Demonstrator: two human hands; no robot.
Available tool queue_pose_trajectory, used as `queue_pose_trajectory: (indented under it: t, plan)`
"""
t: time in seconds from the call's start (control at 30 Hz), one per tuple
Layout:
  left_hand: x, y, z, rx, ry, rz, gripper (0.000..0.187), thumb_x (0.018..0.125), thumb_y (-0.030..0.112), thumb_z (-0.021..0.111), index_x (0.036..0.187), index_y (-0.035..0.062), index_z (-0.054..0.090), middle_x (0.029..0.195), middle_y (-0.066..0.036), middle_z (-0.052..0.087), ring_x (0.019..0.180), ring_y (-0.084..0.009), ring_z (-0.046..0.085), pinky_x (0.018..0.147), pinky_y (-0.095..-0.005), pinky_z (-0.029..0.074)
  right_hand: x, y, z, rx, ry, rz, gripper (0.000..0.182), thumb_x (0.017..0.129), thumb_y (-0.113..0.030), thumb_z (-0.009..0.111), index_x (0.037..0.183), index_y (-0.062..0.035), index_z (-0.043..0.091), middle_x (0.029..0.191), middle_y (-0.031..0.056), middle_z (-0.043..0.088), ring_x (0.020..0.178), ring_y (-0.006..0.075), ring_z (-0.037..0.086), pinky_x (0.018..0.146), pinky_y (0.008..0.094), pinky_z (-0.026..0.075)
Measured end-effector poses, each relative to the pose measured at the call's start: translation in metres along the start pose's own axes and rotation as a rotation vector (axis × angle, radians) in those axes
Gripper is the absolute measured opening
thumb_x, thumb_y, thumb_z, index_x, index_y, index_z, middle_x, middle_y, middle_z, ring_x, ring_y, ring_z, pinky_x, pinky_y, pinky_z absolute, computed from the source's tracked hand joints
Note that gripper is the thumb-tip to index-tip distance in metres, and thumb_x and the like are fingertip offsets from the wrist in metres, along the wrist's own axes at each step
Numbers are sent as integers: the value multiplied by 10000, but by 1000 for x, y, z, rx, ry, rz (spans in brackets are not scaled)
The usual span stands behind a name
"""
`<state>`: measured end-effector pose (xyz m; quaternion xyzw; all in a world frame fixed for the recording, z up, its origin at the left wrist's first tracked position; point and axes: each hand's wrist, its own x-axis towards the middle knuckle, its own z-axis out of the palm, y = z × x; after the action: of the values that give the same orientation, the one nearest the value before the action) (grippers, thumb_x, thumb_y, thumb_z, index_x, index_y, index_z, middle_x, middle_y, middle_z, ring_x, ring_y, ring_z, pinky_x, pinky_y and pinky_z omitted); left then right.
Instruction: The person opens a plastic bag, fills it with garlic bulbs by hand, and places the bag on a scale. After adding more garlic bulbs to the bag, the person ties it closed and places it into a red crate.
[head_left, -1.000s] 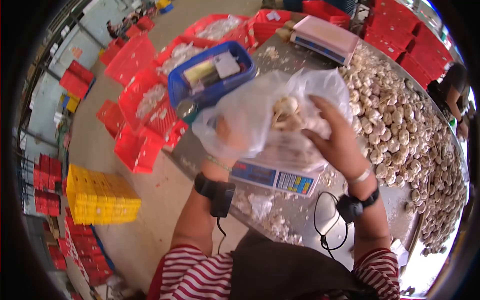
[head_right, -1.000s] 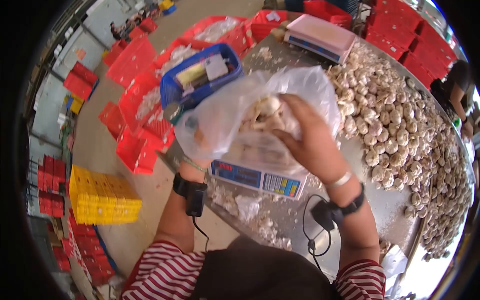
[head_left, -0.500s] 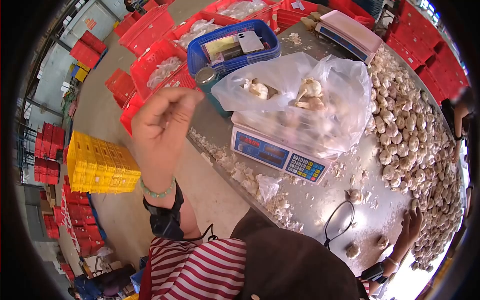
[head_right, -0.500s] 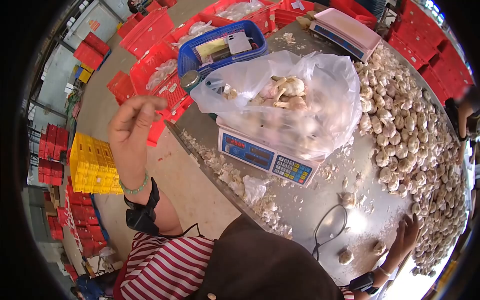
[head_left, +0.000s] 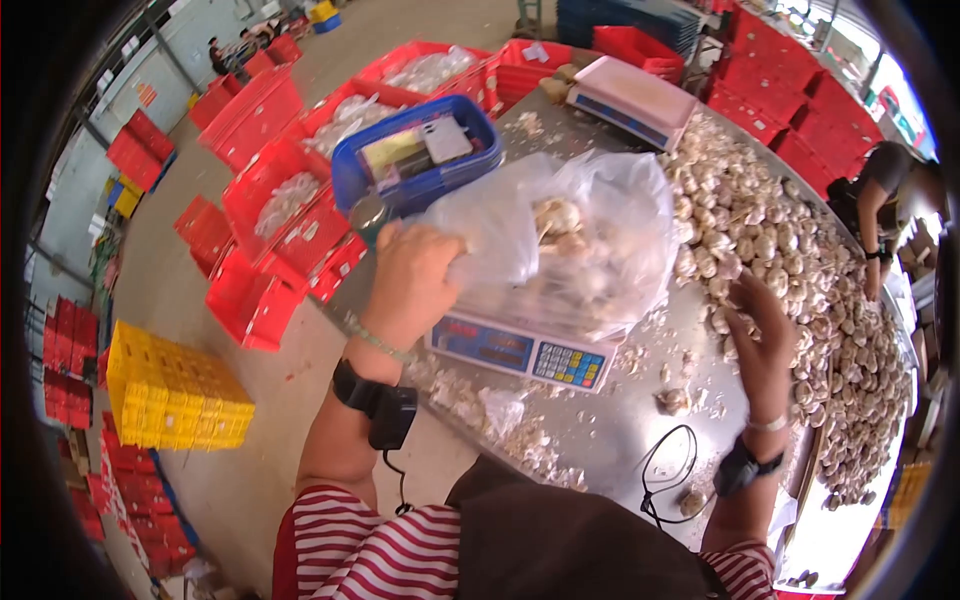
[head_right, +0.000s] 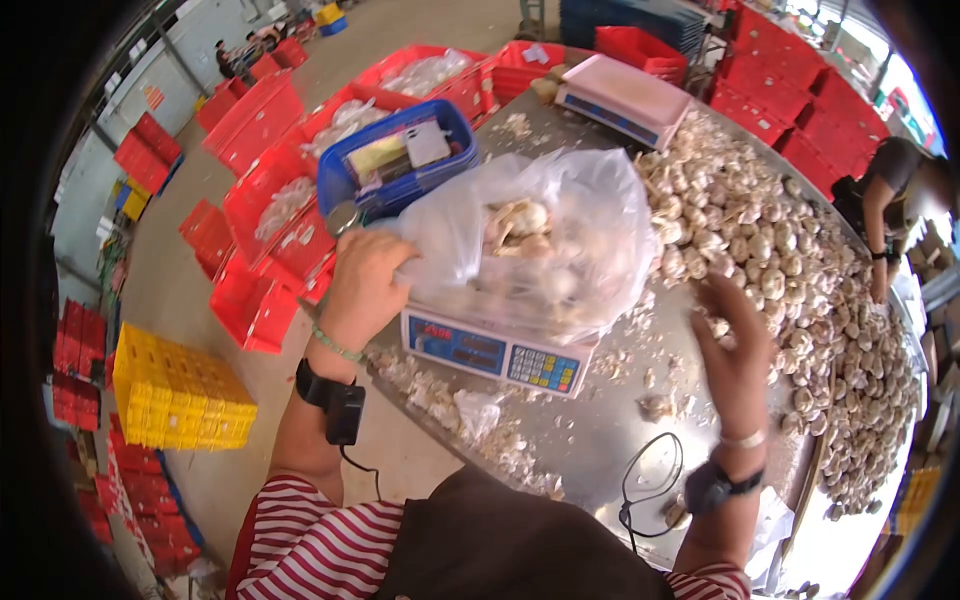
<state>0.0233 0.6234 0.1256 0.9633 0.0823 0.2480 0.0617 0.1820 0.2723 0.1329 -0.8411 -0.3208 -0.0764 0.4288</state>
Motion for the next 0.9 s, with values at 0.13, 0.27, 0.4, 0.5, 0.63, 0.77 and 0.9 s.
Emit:
queue_pose_trajectory:
  t: [0.13, 0.27, 0.4, 0.5, 0.63, 0.77, 0.9]
  plan:
    - [14, 5, -21, -1019, -84, -389, 158, 815, 109, 625, 937, 9, 632, 738, -36, 635, 688, -166, 590, 791, -353, 440, 67, -41, 70, -45, -155, -341, 416, 784, -119, 701, 1156, 8, 565, 1072, 173, 625, 968, 338, 606, 844, 388, 490]
    - [43, 8, -69, -1508, 107, -175, 218, 900, 137, 509, 983, -28, 625, 589, 21, 500, 524, -76, 464, 615, -253, 421, 105, -18, 131, -347, -307, -176, 407, 785, -219, 694, 1113, -1, 588, 1078, 198, 619, 978, 376, 592, 837, 415, 480]
    - [59, -11, -71, -1687, 58, -138, 309, 927, 210, 493, 1043, -54, 602, 543, 38, 414, 500, -64, 407, 554, -235, 382, 109, 10, 133, -430, -487, -120, 392, 777, -239, 697, 1080, -5, 617, 1001, 200, 643, 945, 369, 608, 813, 411, 485]
    - [66, -5, -73, -1889, -141, -183, 342, 945, 231, 486, 1091, -64, 579, 525, 44, 376, 490, -61, 382, 531, -227, 346, 99, 22, 121, -306, -506, 41, 302, 783, -221, 707, 987, -7, 647, 896, 169, 657, 819, 291, 628, 775, 372, 490]
    - [85, 21, -76, -1715, 16, -169, 319, 965, 224, 477, 1077, -41, 616, 604, 26, 465, 542, -33, 398, 517, -192, 332, 67, 12, 75, 1060, -204, 188, 179, 841, -222, 638, 922, -71, 586, 858, 21, 614, 802, 180, 565, 829, 358, 447]
    - [104, 53, -85, -1589, 158, -116, 448, 961, 286, 492, 1187, -100, 507, 659, 38, 417, 513, -35, 332, 497, -196, 265, 30, -39, -19, 1304, 169, 107, 118, 890, -233, 515, 893, -120, 478, 609, -74, 346, 573, 104, 375, 734, 305, 380]
    - [107, 62, -156, -1841, 154, 366, 374, 943, 112, 463, 1242, -112, 435, 607, 46, 396, 438, -35, 307, 438, -180, 227, -29, -103, -103, 1318, 371, -20, 206, 964, -318, 468, 976, -112, 474, 517, -138, 304, 456, 15, 308, 586, 236, 274]
